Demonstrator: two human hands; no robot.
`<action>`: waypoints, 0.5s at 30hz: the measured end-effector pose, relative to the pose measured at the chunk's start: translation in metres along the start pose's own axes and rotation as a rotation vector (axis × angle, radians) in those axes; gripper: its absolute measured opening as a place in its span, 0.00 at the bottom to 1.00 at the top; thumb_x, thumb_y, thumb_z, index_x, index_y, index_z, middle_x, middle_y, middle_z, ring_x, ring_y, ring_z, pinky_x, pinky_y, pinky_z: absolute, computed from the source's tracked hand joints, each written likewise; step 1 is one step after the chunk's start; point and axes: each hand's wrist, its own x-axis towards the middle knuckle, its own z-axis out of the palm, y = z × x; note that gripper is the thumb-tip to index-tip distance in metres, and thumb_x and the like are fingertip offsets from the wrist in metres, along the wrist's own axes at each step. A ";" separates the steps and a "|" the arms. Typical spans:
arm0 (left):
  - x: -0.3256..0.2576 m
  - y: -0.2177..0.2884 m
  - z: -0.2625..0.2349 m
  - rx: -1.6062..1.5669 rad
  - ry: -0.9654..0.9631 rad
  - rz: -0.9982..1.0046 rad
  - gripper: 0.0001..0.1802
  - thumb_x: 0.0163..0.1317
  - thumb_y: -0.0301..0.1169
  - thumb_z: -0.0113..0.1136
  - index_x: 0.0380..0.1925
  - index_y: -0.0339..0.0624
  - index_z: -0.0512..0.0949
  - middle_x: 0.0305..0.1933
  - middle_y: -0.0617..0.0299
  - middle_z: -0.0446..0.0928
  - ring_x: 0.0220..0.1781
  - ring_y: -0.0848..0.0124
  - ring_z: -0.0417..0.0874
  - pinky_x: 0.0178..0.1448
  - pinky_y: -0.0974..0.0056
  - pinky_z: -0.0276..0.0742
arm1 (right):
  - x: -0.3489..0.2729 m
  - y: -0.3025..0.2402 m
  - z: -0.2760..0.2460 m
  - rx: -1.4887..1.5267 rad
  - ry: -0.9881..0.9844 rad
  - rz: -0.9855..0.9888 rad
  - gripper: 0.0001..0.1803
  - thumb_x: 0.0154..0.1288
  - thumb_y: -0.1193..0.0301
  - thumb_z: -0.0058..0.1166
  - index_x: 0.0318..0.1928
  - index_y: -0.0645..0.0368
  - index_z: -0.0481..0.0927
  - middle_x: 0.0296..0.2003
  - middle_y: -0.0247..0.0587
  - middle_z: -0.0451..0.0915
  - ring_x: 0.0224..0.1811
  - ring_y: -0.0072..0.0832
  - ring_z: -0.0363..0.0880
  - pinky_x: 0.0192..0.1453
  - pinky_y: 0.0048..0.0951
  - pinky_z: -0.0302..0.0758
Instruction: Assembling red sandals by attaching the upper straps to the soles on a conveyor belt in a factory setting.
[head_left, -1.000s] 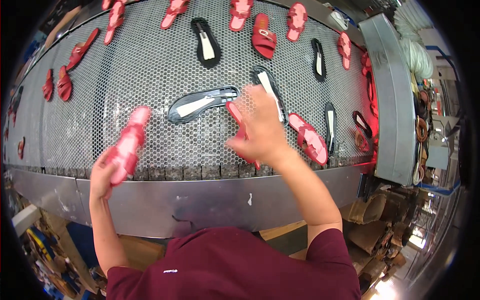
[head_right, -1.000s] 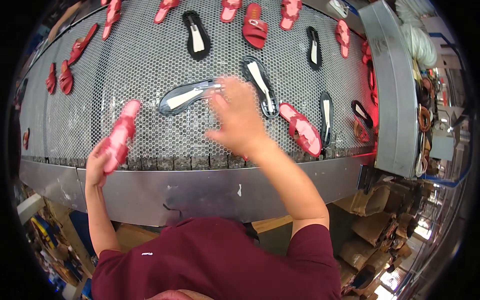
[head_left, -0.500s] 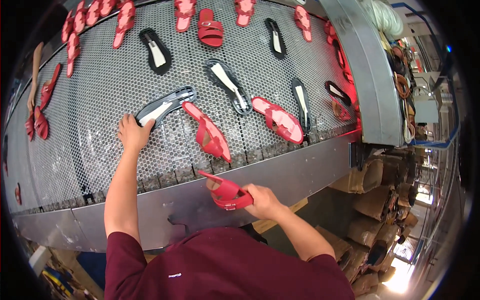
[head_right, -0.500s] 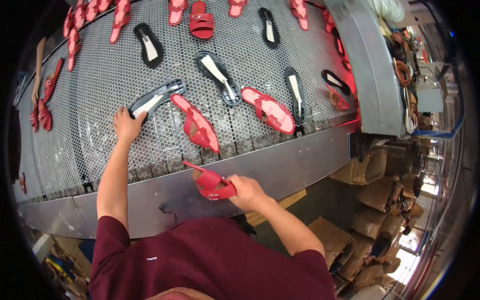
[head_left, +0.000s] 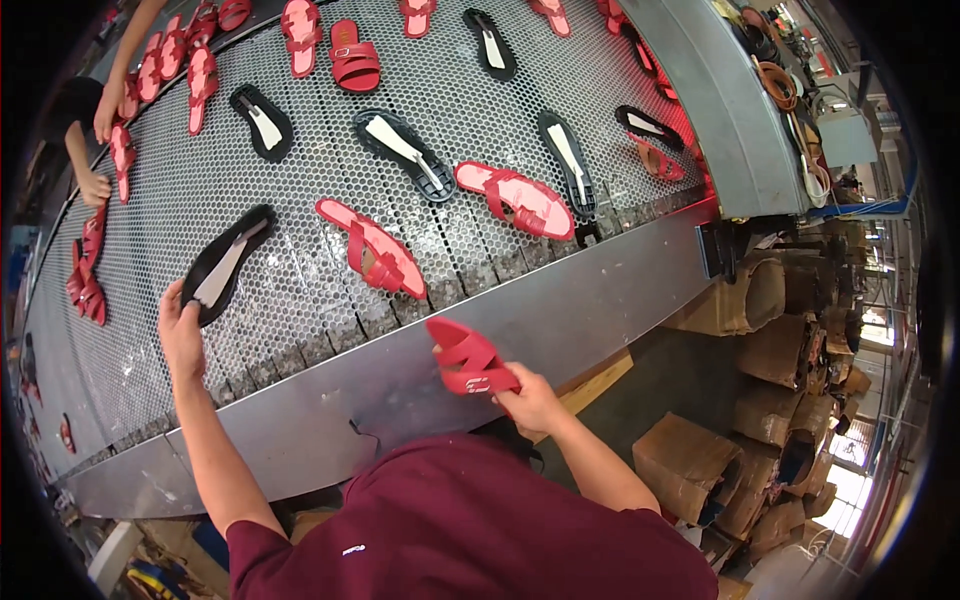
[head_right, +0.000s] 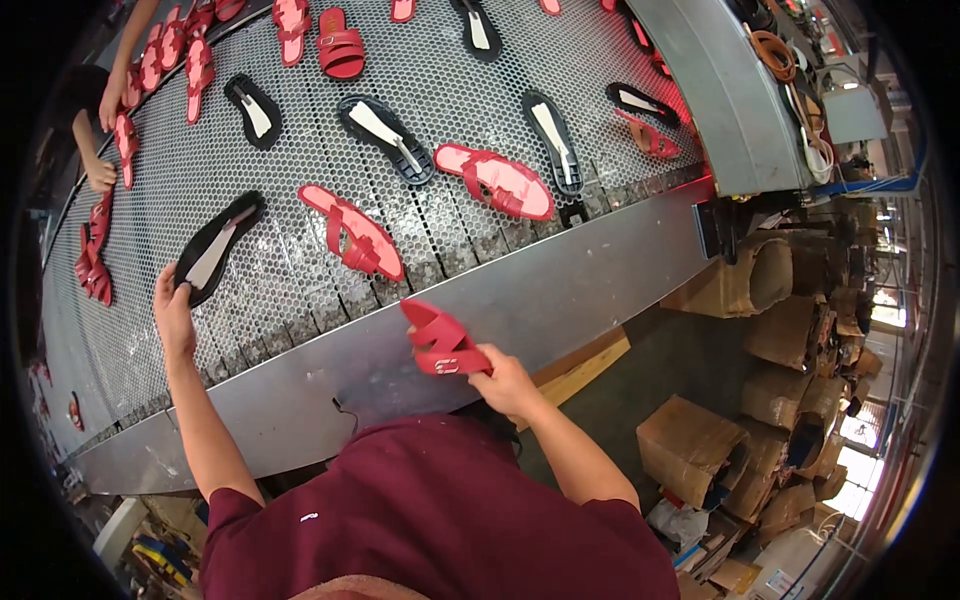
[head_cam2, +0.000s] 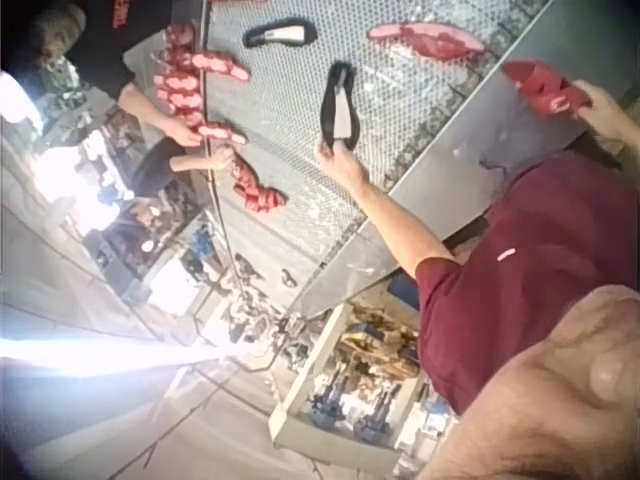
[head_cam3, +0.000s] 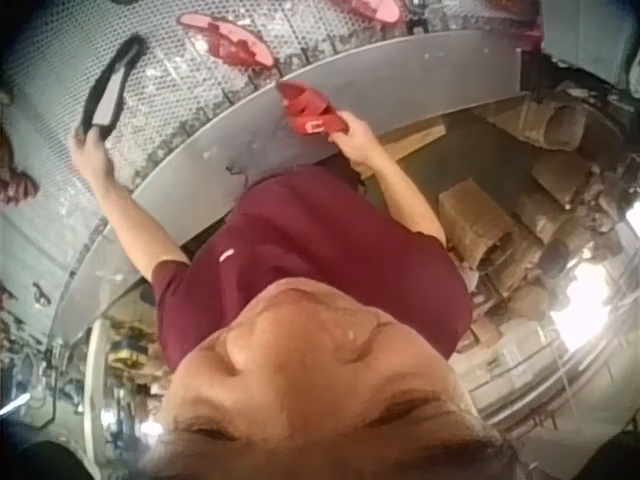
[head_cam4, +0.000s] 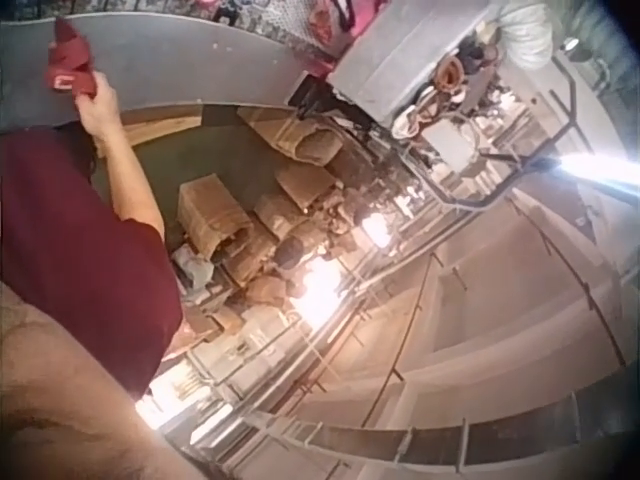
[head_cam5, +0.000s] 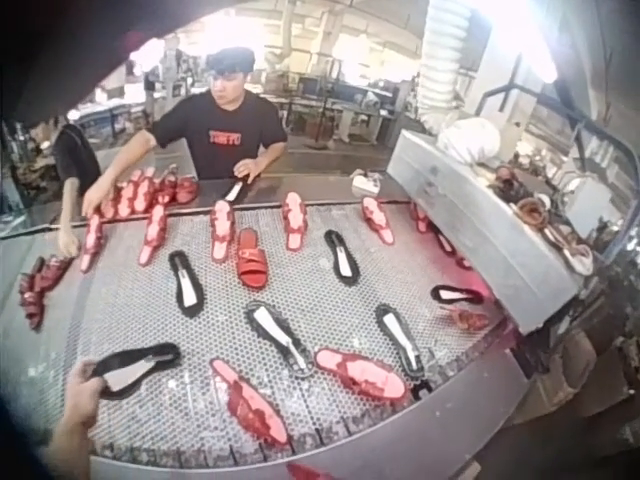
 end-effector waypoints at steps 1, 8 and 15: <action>-0.016 0.020 -0.011 0.006 -0.033 0.023 0.21 0.64 0.18 0.47 0.59 0.30 0.68 0.56 0.53 0.76 0.55 0.68 0.77 0.62 0.66 0.70 | 0.000 -0.002 -0.003 0.157 0.040 0.029 0.20 0.65 0.73 0.54 0.57 0.62 0.73 0.40 0.46 0.83 0.39 0.33 0.84 0.45 0.32 0.78; -0.088 0.085 0.016 -0.052 -0.121 0.044 0.09 0.67 0.26 0.56 0.44 0.33 0.77 0.38 0.62 0.79 0.39 0.75 0.79 0.46 0.70 0.75 | 0.011 -0.009 -0.029 0.502 0.052 0.013 0.13 0.69 0.77 0.51 0.53 0.64 0.74 0.39 0.38 0.82 0.38 0.22 0.81 0.43 0.27 0.78; -0.120 0.014 0.172 -0.681 -0.296 -0.432 0.08 0.68 0.29 0.56 0.41 0.37 0.77 0.37 0.59 0.82 0.37 0.68 0.83 0.46 0.63 0.80 | 0.017 -0.019 -0.028 0.802 -0.040 -0.060 0.11 0.73 0.74 0.49 0.52 0.63 0.74 0.40 0.40 0.82 0.40 0.26 0.81 0.46 0.30 0.80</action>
